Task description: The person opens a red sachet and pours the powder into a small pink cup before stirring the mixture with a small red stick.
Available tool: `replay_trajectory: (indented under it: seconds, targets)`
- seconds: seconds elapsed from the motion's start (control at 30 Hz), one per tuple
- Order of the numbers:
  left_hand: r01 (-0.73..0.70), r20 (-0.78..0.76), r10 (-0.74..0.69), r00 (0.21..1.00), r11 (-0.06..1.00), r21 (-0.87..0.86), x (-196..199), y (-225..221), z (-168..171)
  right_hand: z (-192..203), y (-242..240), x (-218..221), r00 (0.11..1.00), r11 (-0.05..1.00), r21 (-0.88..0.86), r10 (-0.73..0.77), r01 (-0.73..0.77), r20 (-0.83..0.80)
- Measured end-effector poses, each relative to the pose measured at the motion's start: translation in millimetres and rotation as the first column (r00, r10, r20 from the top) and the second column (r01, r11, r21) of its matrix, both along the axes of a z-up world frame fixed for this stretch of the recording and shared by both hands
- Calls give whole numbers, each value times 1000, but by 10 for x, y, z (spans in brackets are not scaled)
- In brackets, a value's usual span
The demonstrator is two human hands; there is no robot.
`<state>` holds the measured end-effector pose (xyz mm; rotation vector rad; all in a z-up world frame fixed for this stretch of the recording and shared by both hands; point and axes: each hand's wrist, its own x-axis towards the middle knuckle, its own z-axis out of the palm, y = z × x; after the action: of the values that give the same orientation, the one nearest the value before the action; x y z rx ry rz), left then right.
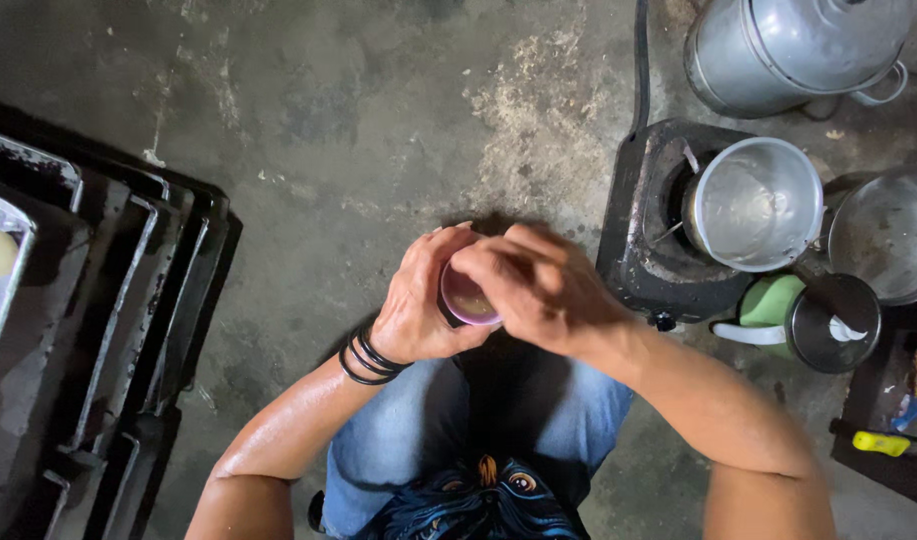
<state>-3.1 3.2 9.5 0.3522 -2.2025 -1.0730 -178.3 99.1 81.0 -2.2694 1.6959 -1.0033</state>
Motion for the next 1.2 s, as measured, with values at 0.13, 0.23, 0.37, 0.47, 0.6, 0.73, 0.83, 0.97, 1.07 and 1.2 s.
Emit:
replay_trajectory:
  seconds: [0.13, 0.23, 0.37, 0.47, 0.6, 0.73, 0.83, 0.97, 1.07, 1.2]
  targets:
    - [19, -8, -19, 1000, 1000, -4, 8, -20, 21, -51, -32, 29, 1000, 993, 119, 9, -6, -21]
    - [44, -15, -43, 999, 999, 22, 15, -15, 12, -35, 38, 54, 1000, 999, -43, -8, 9, 21]
    - [-7, 13, 7, 1000, 1000, 16, 6, -3, 12, -37, 13, 18, 992, 999, -4, -51, 51, -111]
    - [-2, -36, 1, 999, 1000, -24, -14, 0, 5, -51, 20, 44, 997, 994, 103, 38, -44, 61]
    - [-9, -17, 9, 1000, 1000, -1, 24, 14, -1, -43, 18, 1, 995, 998, -57, -16, 10, -94]
    - [-2, -37, 0, 999, 999, -52, -16, -1, 13, -26, 18, 76, 998, 998, 41, 54, -54, 20]
    - [-47, -23, 46, 999, 999, -22, 16, 12, -11, 2, 20, -46, 989, 996, -80, -36, 25, -142]
    - [8, -34, -8, 999, 1000, 10, -12, -27, -2, -5, -42, 42, 997, 999, 39, 9, -7, -72]
    - [20, -54, -20, 998, 1000, 6, 7, 4, -45, 24, 8, 38, 1000, 999, -44, -10, 9, -29]
    - [-38, 10, 38, 999, 999, -26, 27, -4, -27, 12, -50, 65, 999, 999, -7, -33, 33, -24]
